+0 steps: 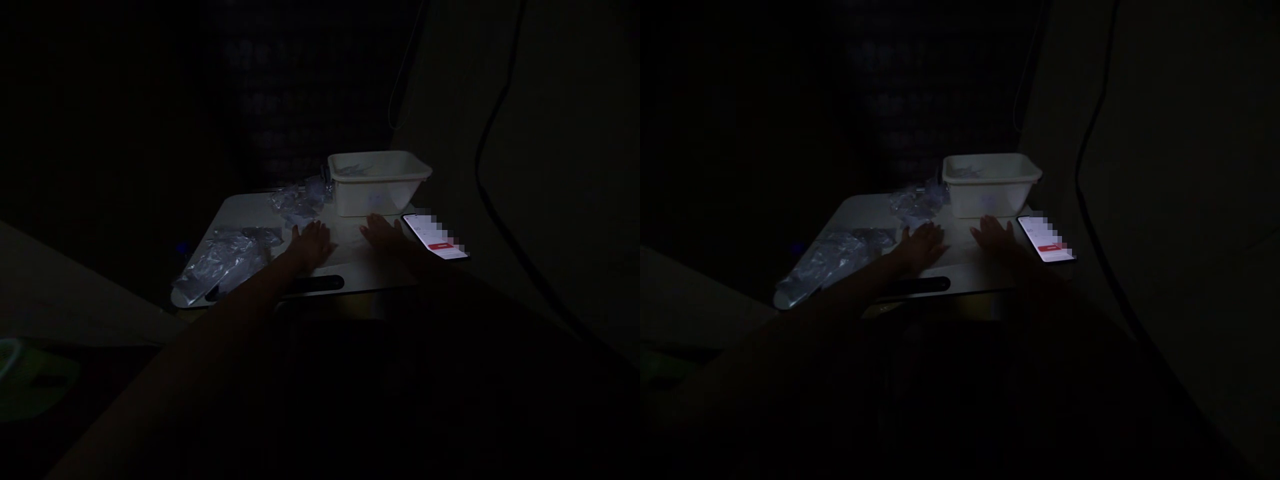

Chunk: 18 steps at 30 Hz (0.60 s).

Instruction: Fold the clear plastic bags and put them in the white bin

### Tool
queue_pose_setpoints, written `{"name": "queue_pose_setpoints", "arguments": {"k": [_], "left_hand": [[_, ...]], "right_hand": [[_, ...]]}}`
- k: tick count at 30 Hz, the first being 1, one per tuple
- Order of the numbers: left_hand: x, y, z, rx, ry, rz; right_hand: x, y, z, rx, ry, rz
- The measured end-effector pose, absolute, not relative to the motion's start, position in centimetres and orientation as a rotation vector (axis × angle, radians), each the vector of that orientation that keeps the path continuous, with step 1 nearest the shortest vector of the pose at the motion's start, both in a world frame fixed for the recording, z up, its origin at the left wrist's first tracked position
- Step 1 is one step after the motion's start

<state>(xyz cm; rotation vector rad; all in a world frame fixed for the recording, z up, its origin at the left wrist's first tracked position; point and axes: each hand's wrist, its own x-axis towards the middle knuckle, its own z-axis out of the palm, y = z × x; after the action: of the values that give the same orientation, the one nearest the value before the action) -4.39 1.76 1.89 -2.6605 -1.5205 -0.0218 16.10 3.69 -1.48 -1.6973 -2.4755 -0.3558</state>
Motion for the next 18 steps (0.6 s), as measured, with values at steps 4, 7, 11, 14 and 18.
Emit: {"name": "queue_pose_setpoints", "arguments": {"k": [4,7,11,14,18], "left_hand": [[-3.7,0.8,4.0,-2.781,-1.264,-0.055],[-3.0,0.1,4.7,-2.86,-1.131,-0.067],[-1.9,-0.6,4.4,-2.913,-1.054,-0.038],[-0.7,-0.9,4.1,-2.867,-1.027,0.035],[0.7,-1.2,3.5,-2.817,-0.952,0.07]], "right_hand": [[16.2,4.0,-0.5,-1.794,-2.355,-0.258],[15.9,3.7,0.0,-1.741,-2.39,-0.281],[15.5,2.9,0.6,-1.69,-2.444,-0.343],[15.1,2.7,0.7,-1.722,-2.417,-0.373],[15.1,2.8,0.7,-1.646,-2.46,-0.41]]}}
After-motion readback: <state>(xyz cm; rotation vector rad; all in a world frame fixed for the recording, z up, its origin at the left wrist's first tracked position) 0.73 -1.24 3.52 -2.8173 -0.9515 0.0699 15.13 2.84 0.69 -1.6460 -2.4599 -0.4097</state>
